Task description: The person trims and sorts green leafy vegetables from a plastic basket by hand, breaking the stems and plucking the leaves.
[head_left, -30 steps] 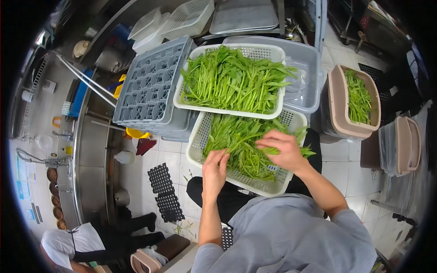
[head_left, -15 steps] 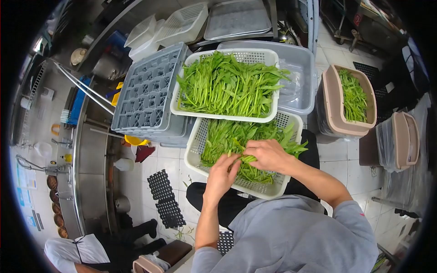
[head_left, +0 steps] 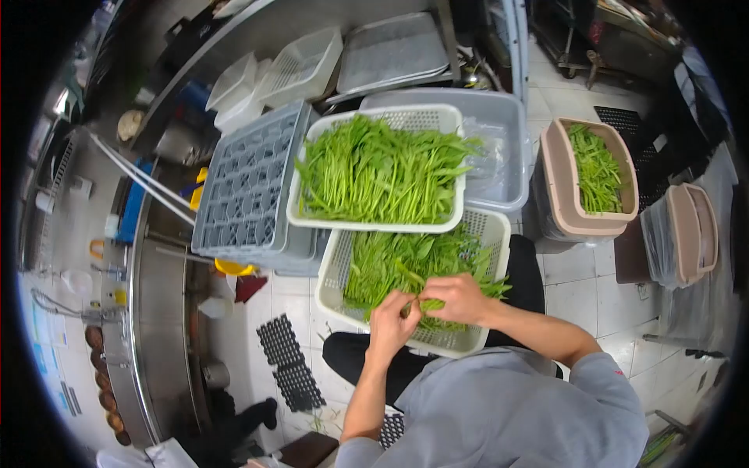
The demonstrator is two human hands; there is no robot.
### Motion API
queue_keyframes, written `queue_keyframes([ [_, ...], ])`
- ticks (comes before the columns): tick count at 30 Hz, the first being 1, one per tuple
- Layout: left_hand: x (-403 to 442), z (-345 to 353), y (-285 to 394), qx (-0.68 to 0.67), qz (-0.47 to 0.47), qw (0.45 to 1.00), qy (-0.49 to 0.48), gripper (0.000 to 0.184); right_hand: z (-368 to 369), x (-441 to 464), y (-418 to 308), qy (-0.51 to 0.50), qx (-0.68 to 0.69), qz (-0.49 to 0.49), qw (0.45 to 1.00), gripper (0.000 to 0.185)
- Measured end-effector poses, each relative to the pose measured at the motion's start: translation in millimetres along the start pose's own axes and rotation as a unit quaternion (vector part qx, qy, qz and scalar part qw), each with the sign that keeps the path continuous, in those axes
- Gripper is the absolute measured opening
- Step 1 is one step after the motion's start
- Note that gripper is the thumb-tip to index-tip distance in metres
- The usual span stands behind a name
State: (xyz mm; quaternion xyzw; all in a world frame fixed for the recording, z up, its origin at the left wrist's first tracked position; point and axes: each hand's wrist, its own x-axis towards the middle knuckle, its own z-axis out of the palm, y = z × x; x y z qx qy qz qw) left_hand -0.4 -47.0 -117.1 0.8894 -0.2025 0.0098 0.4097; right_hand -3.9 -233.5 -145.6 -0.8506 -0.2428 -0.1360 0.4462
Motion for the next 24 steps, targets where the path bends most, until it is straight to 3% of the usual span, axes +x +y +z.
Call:
queue_keyframes([
  [7, 19.1, 17.2, -9.3, -0.113, -0.005, 0.992, 0.057, 0.007, 2.9, -16.0, 6.5, 0.153, 0.083, -0.029, 0.984, 0.022],
  [9, 26.5, 13.1, -32.4, -0.147, -0.089, 0.984, 0.054, 0.009, 1.5, -18.3, 1.6, 0.206, 0.128, 0.0, 0.97, 0.021],
  [11, 52.9, -2.8, 32.5, -0.207, -0.065, 0.97, 0.107, 0.011, 2.0, -24.3, 2.7, 0.257, 0.18, 0.024, 0.949, 0.02],
  [15, 100.4, -0.9, 159.5, -0.254, 0.22, 0.911, 0.24, 0.015, 8.4, -32.0, 9.5, 0.297, 0.192, 0.112, 0.929, 0.016],
  [17, 124.8, 18.5, 209.7, -0.253, 0.291, 0.897, 0.215, 0.019, 5.1, -34.1, 5.4, 0.284, 0.223, 0.139, 0.922, 0.015],
  [19, 158.3, 52.4, 249.4, -0.126, 0.351, 0.92, 0.122, 0.034, 13.2, -36.9, 15.1, 0.298, 0.227, 0.11, 0.921, 0.023],
  [20, 175.3, 75.6, 273.3, -0.099, 0.35, 0.931, 0.024, 0.04, 13.8, -37.5, 18.4, 0.317, 0.249, 0.128, 0.906, 0.026],
  [21, 183.7, 93.5, 286.7, -0.071, 0.341, 0.934, -0.072, 0.047, 19.8, -41.5, 22.5, 0.332, 0.274, 0.149, 0.89, 0.03],
  [22, 182.1, 100.4, 281.9, -0.073, 0.339, 0.935, -0.072, 0.047, 26.8, -49.0, 33.1, 0.249, 0.32, 0.256, 0.878, 0.029],
  [23, 181.4, 105.6, 275.6, -0.026, 0.339, 0.932, -0.123, 0.05, 19.9, -49.0, 27.3, 0.245, 0.318, 0.256, 0.879, 0.029],
  [24, 181.2, 108.4, 271.8, 0.021, 0.342, 0.923, -0.174, 0.054, 2.1, -43.2, 15.3, 0.272, 0.37, 0.287, 0.841, 0.023],
])
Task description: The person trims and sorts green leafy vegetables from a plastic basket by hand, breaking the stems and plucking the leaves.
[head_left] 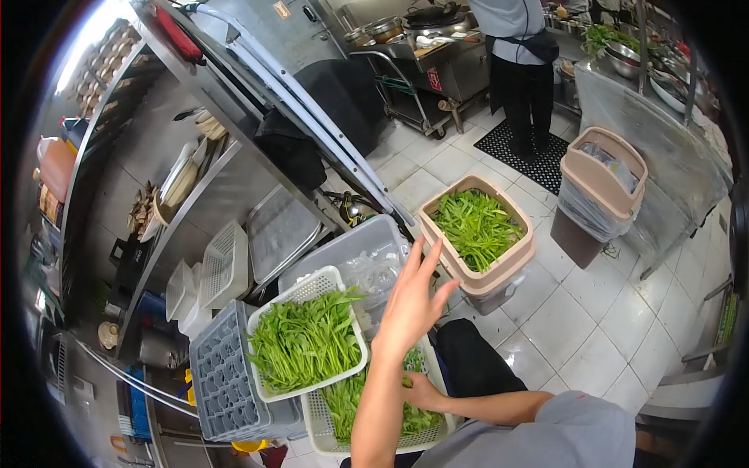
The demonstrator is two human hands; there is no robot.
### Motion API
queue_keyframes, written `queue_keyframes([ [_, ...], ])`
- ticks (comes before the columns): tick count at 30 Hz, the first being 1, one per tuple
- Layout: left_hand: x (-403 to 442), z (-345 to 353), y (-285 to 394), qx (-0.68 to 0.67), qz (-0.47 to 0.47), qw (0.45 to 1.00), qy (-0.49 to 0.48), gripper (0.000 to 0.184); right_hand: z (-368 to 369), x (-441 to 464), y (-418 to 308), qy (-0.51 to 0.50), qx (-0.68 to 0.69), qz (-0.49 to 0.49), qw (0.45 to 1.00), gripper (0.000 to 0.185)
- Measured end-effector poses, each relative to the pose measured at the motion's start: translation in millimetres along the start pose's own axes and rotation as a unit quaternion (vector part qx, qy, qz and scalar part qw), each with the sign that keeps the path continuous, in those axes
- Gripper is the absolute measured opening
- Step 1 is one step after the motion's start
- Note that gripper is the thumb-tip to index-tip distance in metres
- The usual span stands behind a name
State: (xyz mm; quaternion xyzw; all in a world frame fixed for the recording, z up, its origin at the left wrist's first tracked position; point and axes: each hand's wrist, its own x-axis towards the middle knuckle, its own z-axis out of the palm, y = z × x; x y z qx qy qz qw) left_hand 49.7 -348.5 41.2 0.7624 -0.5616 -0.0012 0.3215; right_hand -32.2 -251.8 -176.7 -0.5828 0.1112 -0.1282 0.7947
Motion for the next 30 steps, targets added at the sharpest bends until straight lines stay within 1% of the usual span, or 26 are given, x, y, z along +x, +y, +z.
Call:
queue_keyframes([
  [1, -7.0, -4.9, -4.5, 0.001, 0.001, 1.0, -0.002, 0.054, -2.0, 3.2, -15.3, 0.033, 0.062, 0.043, 0.997, 0.02],
  [3, -41.1, -29.9, -23.3, -0.08, -0.02, 0.996, -0.038, 0.053, -12.3, 14.9, -19.9, 0.026, 0.094, 0.058, 0.994, 0.019],
  [4, -61.9, -41.6, -36.2, -0.095, -0.062, 0.993, -0.032, 0.051, -18.3, 21.7, -22.5, 0.011, 0.117, 0.067, 0.991, 0.02],
  [5, -84.2, -52.8, -51.3, -0.106, -0.109, 0.988, -0.023, 0.049, -21.0, 25.8, -25.6, 0.038, 0.138, 0.052, 0.988, 0.022],
  [6, -110.2, -60.6, -71.6, -0.151, -0.15, 0.977, 0.009, 0.045, -23.1, 33.6, -24.8, 0.057, 0.143, 0.021, 0.988, 0.022],
  [7, -137.6, -70.0, -77.7, -0.192, -0.201, 0.96, 0.044, 0.042, -24.0, 39.2, -27.3, 0.067, 0.185, 0.006, 0.98, 0.022],
  [8, -163.9, -76.9, -80.3, -0.224, -0.274, 0.932, 0.083, 0.037, -29.8, 43.8, -27.8, 0.063, 0.164, 0.025, 0.984, 0.022],
  [9, -189.5, -80.4, -88.6, -0.24, -0.317, 0.91, 0.118, 0.036, -33.0, 49.7, -29.3, 0.07, 0.188, 0.021, 0.979, 0.022],
  [11, -239.8, -74.2, -109.0, -0.256, -0.366, 0.878, 0.171, 0.034, -32.7, 56.4, -31.3, 0.077, 0.281, 0.016, 0.956, 0.021],
  [12, -261.4, -68.8, -113.9, -0.256, -0.369, 0.876, 0.178, 0.034, -32.0, 57.9, -31.7, 0.078, 0.283, 0.015, 0.956, 0.02],
  [14, -297.9, -53.7, -121.7, -0.264, -0.414, 0.855, 0.165, 0.033, -29.2, 61.0, -35.6, 0.073, 0.281, 0.01, 0.957, 0.02],
  [15, -316.1, -44.3, -125.9, -0.266, -0.415, 0.853, 0.171, 0.033, -27.3, 60.2, -36.9, 0.073, 0.294, 0.019, 0.953, 0.019],
  [17, -345.4, -24.9, -131.7, -0.304, -0.451, 0.822, 0.168, 0.032, -24.2, 60.5, -38.3, 0.064, 0.301, 0.031, 0.951, 0.019],
  [19, -359.2, -12.1, -126.6, -0.297, -0.476, 0.809, 0.173, 0.032, -20.5, 60.7, -38.0, 0.066, 0.306, 0.02, 0.949, 0.019],
  [21, -373.7, 2.5, -126.5, -0.294, -0.482, 0.807, 0.171, 0.032, -21.1, 59.4, -38.0, 0.048, 0.302, 0.037, 0.951, 0.021],
  [22, -381.1, 8.7, -124.7, -0.297, -0.495, 0.797, 0.177, 0.032, -20.5, 58.8, -38.9, 0.059, 0.296, 0.035, 0.953, 0.021],
  [24, -386.5, 16.7, -125.7, -0.249, -0.508, 0.812, 0.143, 0.031, -21.4, 56.8, -35.2, 0.066, 0.284, 0.023, 0.956, 0.025],
  [25, -385.9, 17.6, -125.2, -0.249, -0.508, 0.81, 0.151, 0.031, -22.5, 57.1, -34.9, 0.058, 0.281, 0.023, 0.958, 0.025],
  [27, -385.2, 17.6, -123.8, -0.217, -0.53, 0.811, 0.123, 0.029, -23.5, 54.8, -33.9, 0.064, 0.289, 0.029, 0.955, 0.026],
  [30, -383.0, 15.7, -125.1, -0.175, -0.538, 0.816, 0.116, 0.03, -28.2, 58.5, -26.6, 0.068, 0.304, 0.026, 0.95, 0.028],
])
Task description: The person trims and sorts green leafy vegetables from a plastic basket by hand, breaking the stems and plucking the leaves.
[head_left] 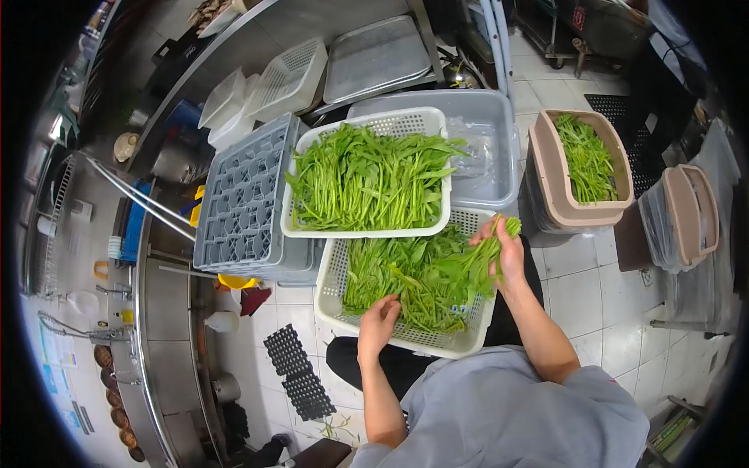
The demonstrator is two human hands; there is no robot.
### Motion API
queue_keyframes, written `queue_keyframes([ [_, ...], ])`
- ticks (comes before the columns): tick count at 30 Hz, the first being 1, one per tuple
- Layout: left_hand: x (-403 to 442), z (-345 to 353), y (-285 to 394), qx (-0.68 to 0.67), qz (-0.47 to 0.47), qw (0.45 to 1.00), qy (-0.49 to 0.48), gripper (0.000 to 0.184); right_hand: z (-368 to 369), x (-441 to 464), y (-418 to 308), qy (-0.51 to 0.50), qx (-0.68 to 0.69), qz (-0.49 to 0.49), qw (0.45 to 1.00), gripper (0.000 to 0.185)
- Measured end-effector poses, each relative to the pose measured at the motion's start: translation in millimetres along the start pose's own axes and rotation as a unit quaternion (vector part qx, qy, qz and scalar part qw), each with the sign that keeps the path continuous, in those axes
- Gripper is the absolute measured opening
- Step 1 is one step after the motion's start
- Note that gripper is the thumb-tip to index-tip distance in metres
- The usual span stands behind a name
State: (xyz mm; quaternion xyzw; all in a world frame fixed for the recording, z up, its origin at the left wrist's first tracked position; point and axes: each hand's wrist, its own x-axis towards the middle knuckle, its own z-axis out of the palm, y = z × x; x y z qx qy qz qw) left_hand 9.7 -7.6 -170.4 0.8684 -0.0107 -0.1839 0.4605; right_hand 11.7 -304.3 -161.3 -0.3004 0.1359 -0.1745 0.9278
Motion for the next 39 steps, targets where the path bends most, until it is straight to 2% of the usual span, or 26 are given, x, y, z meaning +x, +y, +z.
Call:
queue_keyframes([
  [3, 7.5, 6.1, -1.0, 0.048, 0.002, 0.999, 0.024, 0.028, 1.5, 1.4, 0.5, 0.051, 0.038, 0.007, 0.998, 0.026],
  [6, 17.1, 24.5, 9.9, 0.184, 0.013, 0.982, -0.03, 0.028, -15.3, 1.6, -0.6, 0.058, 0.027, 0.065, 0.996, 0.016],
  [7, 15.3, 37.1, 10.5, 0.183, 0.011, 0.983, -0.027, 0.028, -17.1, 0.6, -0.9, 0.056, 0.026, 0.067, 0.996, 0.016],
  [9, 20.4, 62.0, 14.5, 0.312, -0.005, 0.946, -0.092, 0.029, -17.9, 1.3, -3.2, 0.034, 0.037, 0.061, 0.997, 0.019],
  [10, 24.8, 72.5, 4.2, 0.312, -0.003, 0.946, -0.09, 0.029, -18.1, 2.8, -3.5, 0.034, 0.042, 0.062, 0.997, 0.023],
  [12, 29.6, 84.3, -5.7, 0.425, 0.031, 0.899, -0.101, 0.028, -17.6, 3.5, -9.2, 0.025, 0.034, 0.051, 0.998, 0.022],
  [15, 23.9, 67.0, 2.6, 0.378, -0.004, 0.924, -0.054, 0.024, -19.6, 0.7, -20.9, 0.016, -0.003, 0.031, 0.999, 0.022],
  [16, 16.1, 54.0, 1.6, 0.354, 0.047, 0.934, 0.004, 0.021, -20.1, -0.8, -23.6, 0.011, -0.03, 0.023, 0.999, 0.022],
  [21, -19.3, -23.4, 31.8, 0.205, 0.1, 0.962, 0.147, 0.02, -1.7, -9.9, -28.1, 0.018, -0.137, 0.001, 0.99, 0.021],
  [23, -34.3, -45.7, 40.8, 0.189, 0.119, 0.959, 0.175, 0.019, 11.3, -15.5, -28.8, -0.013, -0.302, -0.011, 0.953, 0.015],
  [24, -41.2, -53.3, 45.9, 0.188, 0.118, 0.956, 0.189, 0.017, 21.9, -18.7, -26.1, -0.032, -0.369, -0.051, 0.928, 0.01],
  [25, -48.0, -59.6, 53.9, 0.188, 0.116, 0.956, 0.191, 0.017, 32.5, -20.7, -25.1, -0.034, -0.368, -0.05, 0.928, 0.01],
  [26, -54.6, -64.7, 62.9, 0.179, 0.099, 0.96, 0.189, 0.017, 42.9, -21.7, -25.0, -0.142, -0.439, -0.142, 0.876, 0.012],
  [27, -60.0, -68.0, 69.7, 0.169, 0.081, 0.964, 0.187, 0.018, 52.7, -23.2, -23.2, -0.246, -0.497, -0.231, 0.8, 0.017],
  [28, -64.3, -69.4, 74.0, 0.167, 0.092, 0.964, 0.188, 0.017, 62.7, -26.3, -19.3, -0.247, -0.497, -0.23, 0.799, 0.017],
  [30, -71.2, -68.8, 88.9, 0.151, 0.093, 0.967, 0.18, 0.017, 81.8, -33.1, -9.8, -0.402, -0.512, -0.24, 0.72, 0.031],
  [31, -72.6, -67.2, 93.3, 0.136, 0.096, 0.971, 0.173, 0.016, 89.7, -37.1, -4.7, -0.402, -0.513, -0.24, 0.719, 0.031],
  [33, -72.8, -61.7, 93.9, 0.121, 0.103, 0.974, 0.162, 0.015, 102.3, -46.7, 4.4, -0.448, -0.628, -0.258, 0.582, 0.038],
  [34, -71.8, -60.4, 93.7, 0.106, 0.11, 0.977, 0.152, 0.014, 102.4, -48.6, 11.4, -0.46, -0.652, -0.256, 0.545, 0.033],
  [35, -69.3, -59.8, 89.6, 0.104, 0.111, 0.976, 0.155, 0.014, 98.8, -48.4, 18.4, -0.461, -0.653, -0.258, 0.543, 0.033],
  [37, -63.6, -58.4, 89.1, 0.177, 0.182, 0.952, 0.171, 0.018, 96.4, -47.7, 25.6, -0.483, -0.674, -0.224, 0.512, 0.024],
  [38, -64.5, -51.9, 90.3, 0.244, 0.196, 0.926, 0.213, 0.025, 93.9, -47.9, 25.9, -0.483, -0.676, -0.226, 0.51, 0.024],
  [39, -61.2, -46.8, 92.9, 0.242, 0.197, 0.926, 0.214, 0.025, 95.0, -49.8, 23.0, -0.482, -0.678, -0.22, 0.509, 0.022],
])
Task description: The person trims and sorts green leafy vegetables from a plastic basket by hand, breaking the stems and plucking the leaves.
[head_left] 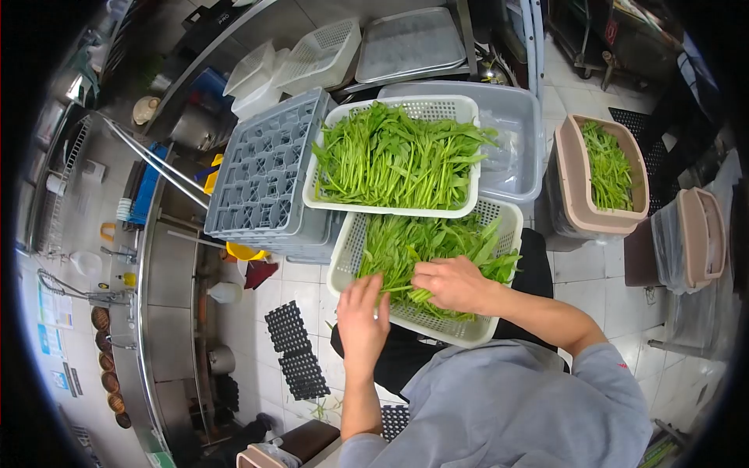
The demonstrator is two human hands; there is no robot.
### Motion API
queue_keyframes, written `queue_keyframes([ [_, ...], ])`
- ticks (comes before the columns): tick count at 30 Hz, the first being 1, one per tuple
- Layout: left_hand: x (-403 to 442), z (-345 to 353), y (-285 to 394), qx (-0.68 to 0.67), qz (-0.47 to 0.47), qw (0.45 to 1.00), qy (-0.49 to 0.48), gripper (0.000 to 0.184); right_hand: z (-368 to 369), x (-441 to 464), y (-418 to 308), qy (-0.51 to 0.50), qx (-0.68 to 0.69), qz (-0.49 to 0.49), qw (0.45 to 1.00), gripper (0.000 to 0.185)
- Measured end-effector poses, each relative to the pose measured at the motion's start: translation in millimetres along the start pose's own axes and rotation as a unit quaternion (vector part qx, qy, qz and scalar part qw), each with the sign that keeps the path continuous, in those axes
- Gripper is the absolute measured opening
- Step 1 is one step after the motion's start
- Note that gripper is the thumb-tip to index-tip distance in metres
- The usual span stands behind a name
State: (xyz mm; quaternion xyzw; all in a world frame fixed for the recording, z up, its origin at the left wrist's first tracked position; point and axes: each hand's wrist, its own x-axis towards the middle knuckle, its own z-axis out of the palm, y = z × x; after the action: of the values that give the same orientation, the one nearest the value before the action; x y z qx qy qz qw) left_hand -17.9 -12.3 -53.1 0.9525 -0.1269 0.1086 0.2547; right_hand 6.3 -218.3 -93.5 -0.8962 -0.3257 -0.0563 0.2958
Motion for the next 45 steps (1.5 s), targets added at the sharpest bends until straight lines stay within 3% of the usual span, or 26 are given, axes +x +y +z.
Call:
queue_keyframes([
  [2, 4.0, 7.6, 5.8, 0.087, 0.163, 0.983, -0.013, 0.025, -1.8, -2.3, -1.2, -0.005, 0.0, 0.005, 1.0, 0.022],
  [3, 4.5, 15.2, 2.5, 0.083, 0.192, 0.977, -0.04, 0.025, -1.9, -3.6, -0.5, -0.016, 0.003, 0.009, 1.0, 0.024],
  [6, 2.7, 26.6, -0.5, 0.032, 0.167, 0.979, -0.11, 0.022, -3.2, -9.6, 3.6, -0.038, 0.003, 0.013, 0.999, 0.026],
  [11, 2.5, 36.3, 0.6, 0.006, 0.175, 0.975, -0.136, 0.021, 5.2, -23.4, 9.6, -0.029, 0.013, 0.007, 0.999, 0.027],
  [14, 4.5, 42.1, 2.9, -0.017, 0.163, 0.979, -0.119, 0.019, 16.2, -29.9, 11.8, 0.032, 0.032, 0.005, 0.999, 0.026],
  [20, 15.2, 57.9, 17.6, -0.096, 0.141, 0.982, -0.08, 0.011, 32.1, -45.4, 20.7, 0.259, 0.07, 0.012, 0.963, 0.024],
  [26, 46.5, 67.7, 51.0, -0.124, 0.108, 0.979, -0.119, 0.007, 32.4, -75.4, 26.7, 0.378, 0.125, 0.04, 0.917, 0.028],
  [28, 62.0, 56.4, 83.0, -0.189, 0.08, 0.975, -0.08, 0.008, 26.9, -80.5, 28.4, 0.431, 0.248, 0.09, 0.863, 0.025],
  [30, 78.3, 49.6, 117.4, -0.228, 0.154, 0.961, 0.025, 0.013, 22.9, -87.4, 32.4, 0.46, 0.277, 0.123, 0.835, 0.02],
  [32, 93.2, 46.8, 168.1, -0.358, 0.193, 0.909, 0.09, 0.016, 20.6, -90.7, 39.2, 0.457, 0.3, 0.197, 0.814, 0.017],
  [34, 116.5, 50.9, 219.0, -0.348, 0.288, 0.886, 0.107, 0.022, 9.2, -92.6, 38.8, 0.453, 0.329, 0.205, 0.803, 0.018],
  [38, 154.6, 86.2, 316.9, -0.269, 0.383, 0.883, -0.036, 0.031, -2.8, -97.6, 37.6, 0.485, 0.343, 0.224, 0.772, 0.019],
  [41, 155.9, 89.9, 292.7, -0.282, 0.401, 0.864, -0.118, 0.029, -5.3, -105.3, 52.7, 0.446, 0.478, 0.358, 0.666, 0.017],
  [43, 159.4, 86.4, 246.7, -0.295, 0.333, 0.878, -0.176, 0.028, -15.1, -109.2, 57.6, 0.49, 0.53, 0.34, 0.603, 0.021],
  [45, 163.1, 79.8, 194.6, -0.339, 0.236, 0.883, -0.224, 0.023, -25.0, -114.4, 67.0, 0.49, 0.553, 0.296, 0.604, 0.022],
])
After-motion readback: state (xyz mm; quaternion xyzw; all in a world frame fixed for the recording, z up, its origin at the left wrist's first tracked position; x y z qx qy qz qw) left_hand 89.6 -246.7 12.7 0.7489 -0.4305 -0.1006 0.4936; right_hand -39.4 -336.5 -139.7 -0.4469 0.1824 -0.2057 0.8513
